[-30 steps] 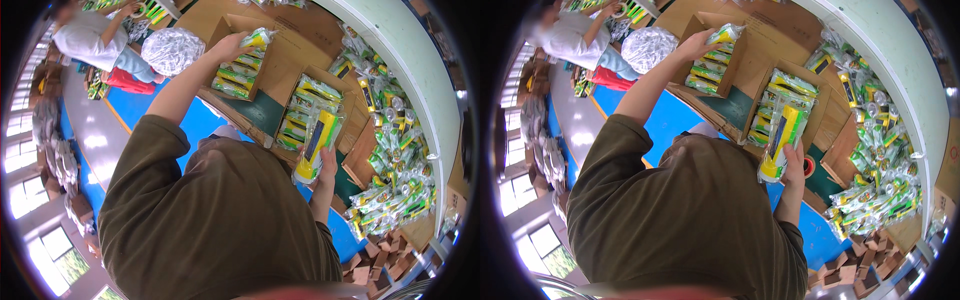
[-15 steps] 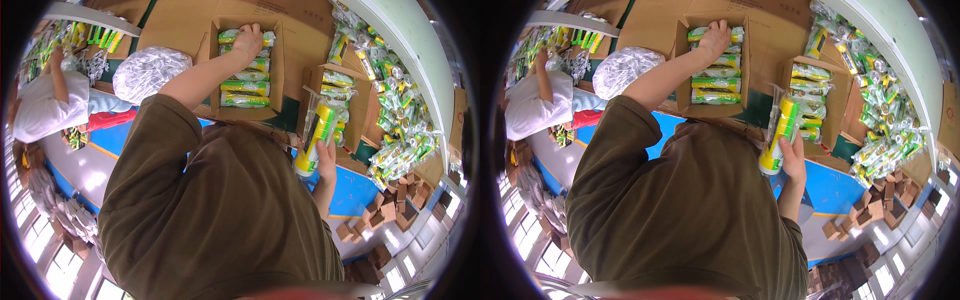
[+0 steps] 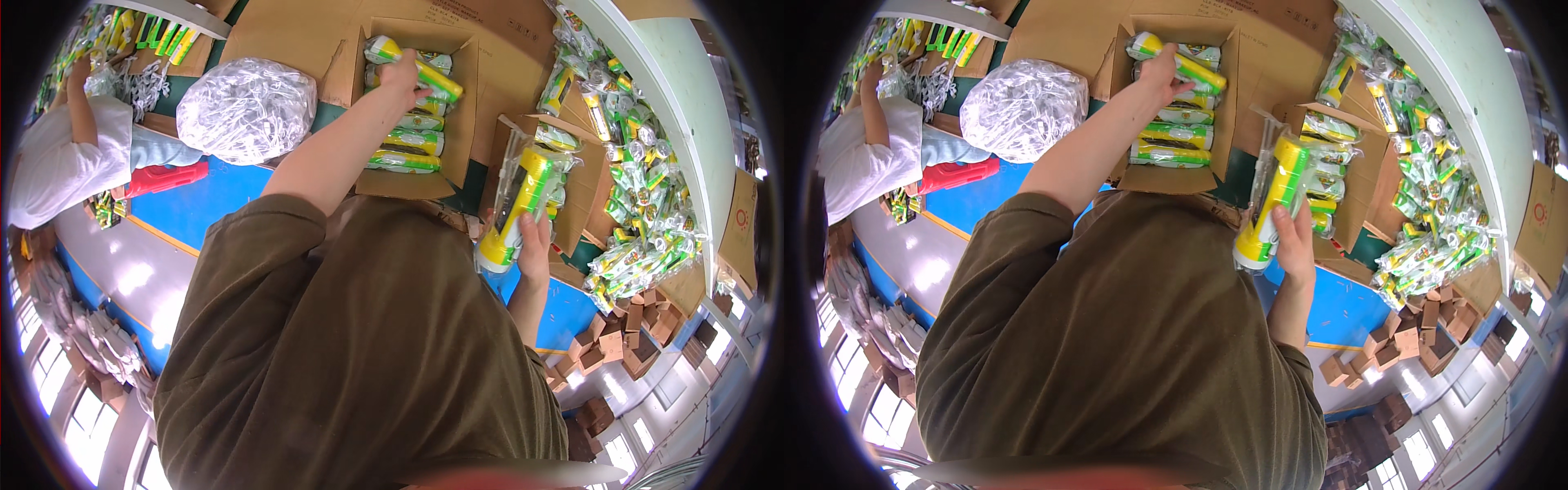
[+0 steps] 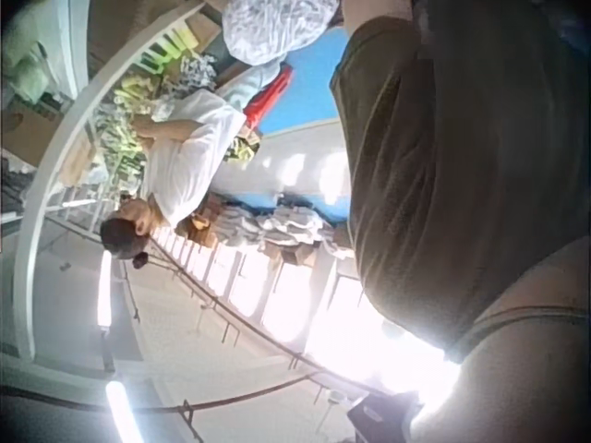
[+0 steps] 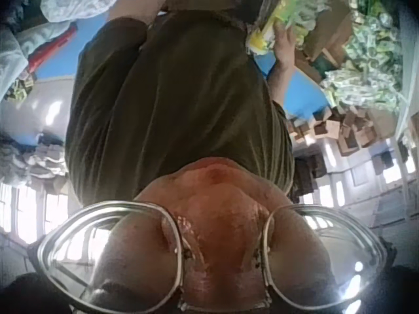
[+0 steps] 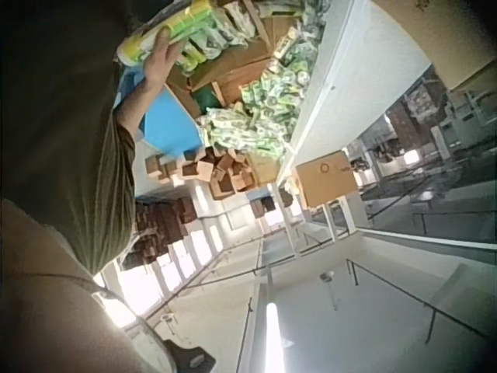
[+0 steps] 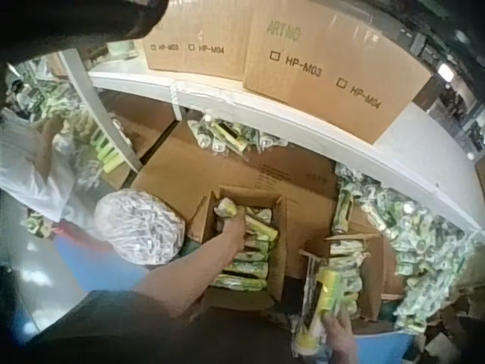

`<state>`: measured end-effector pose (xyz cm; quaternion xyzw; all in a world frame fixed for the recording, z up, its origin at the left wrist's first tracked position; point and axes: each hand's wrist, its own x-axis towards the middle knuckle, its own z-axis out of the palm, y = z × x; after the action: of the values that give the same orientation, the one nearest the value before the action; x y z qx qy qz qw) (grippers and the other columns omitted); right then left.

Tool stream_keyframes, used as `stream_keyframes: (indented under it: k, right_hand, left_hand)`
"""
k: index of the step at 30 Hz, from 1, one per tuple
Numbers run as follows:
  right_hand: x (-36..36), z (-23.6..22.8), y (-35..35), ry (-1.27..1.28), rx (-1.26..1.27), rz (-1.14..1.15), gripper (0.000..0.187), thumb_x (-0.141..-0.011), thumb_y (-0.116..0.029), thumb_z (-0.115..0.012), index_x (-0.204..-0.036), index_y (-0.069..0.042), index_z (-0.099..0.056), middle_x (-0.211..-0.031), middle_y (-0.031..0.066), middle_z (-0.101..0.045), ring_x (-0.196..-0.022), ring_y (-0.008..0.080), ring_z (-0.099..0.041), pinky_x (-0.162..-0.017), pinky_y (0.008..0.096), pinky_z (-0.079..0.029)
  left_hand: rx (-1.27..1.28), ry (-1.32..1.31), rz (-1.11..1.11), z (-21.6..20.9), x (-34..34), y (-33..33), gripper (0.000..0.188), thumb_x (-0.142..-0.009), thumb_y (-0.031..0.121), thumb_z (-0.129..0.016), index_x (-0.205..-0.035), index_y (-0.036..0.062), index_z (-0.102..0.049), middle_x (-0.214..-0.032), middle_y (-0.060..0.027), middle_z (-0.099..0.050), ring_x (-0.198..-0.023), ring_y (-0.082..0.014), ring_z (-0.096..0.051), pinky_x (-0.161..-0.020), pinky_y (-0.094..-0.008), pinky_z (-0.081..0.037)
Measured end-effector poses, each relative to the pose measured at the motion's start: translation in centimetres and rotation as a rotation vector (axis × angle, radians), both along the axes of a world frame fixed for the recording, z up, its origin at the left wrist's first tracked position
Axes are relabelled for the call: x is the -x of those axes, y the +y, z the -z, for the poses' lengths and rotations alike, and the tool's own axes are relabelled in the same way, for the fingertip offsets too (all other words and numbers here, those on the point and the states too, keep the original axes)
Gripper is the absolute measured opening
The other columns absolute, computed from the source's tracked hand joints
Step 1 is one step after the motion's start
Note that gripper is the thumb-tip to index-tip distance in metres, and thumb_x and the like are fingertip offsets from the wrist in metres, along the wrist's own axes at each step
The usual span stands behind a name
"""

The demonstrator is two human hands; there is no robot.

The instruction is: The person stocks individual packaged products into a cardboard box, then seals the box with a handheld tape dispenser. The sealed box is then placed onto a storage shelf.

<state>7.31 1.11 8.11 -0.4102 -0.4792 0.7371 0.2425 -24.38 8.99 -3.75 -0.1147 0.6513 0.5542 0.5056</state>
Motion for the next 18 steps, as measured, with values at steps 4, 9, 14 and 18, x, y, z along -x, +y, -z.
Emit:
stream_keyframes:
  k: [4,9,14,18]
  right_hand:
    - [0.1,0.7,0.4,-0.085,-0.042,-0.113,0.040,-0.097,-0.020,-0.053,-0.130,0.000,-0.042,-0.100,0.0075,-0.061,-0.085,0.0146,-0.060,-0.075,0.0281,-0.049]
    - [-0.7,0.0,0.8,-0.024,0.021,-0.147,0.039,-0.097,-0.019,-0.053,-0.129,0.000,-0.043,-0.100,0.0083,-0.062,-0.085,0.0160,-0.062,-0.074,0.0293,-0.050]
    - [-1.4,0.4,1.9,-0.036,0.056,-0.042,0.036,-0.098,-0.016,-0.051,-0.129,0.000,-0.042,-0.100,0.0100,-0.062,-0.085,0.0173,-0.063,-0.075,0.0314,-0.051]
    - [0.3,-0.8,2.4,-0.043,0.059,-0.080,0.039,-0.099,-0.016,-0.051,-0.133,0.000,-0.040,-0.104,0.0094,-0.062,-0.090,0.0169,-0.062,-0.079,0.0310,-0.051]
  left_hand:
    - [-0.001,-0.180,-0.256,0.1,1.2,3.0,0.044,-0.095,0.033,-0.054,-0.127,0.0038,-0.047,-0.122,-0.0146,-0.049,-0.098,-0.0295,-0.056,-0.073,-0.0454,-0.064]
    - [-0.231,-0.304,-0.437,0.4,0.8,3.4,0.047,-0.097,0.030,-0.056,-0.133,0.0027,-0.042,-0.132,-0.0168,-0.042,-0.108,-0.0327,-0.054,-0.083,-0.0413,-0.063]
    - [-0.253,-0.291,-0.460,3.9,2.6,5.1,0.036,-0.096,0.019,-0.059,-0.124,-0.0005,-0.047,-0.118,-0.0166,-0.053,-0.103,-0.0275,-0.058,-0.089,-0.0401,-0.060]
    - [-0.190,-0.016,-0.243,4.9,3.7,5.1,0.036,-0.096,0.027,-0.059,-0.119,-0.0008,-0.053,-0.108,-0.0167,-0.061,-0.097,-0.0298,-0.060,-0.083,-0.0420,-0.060]
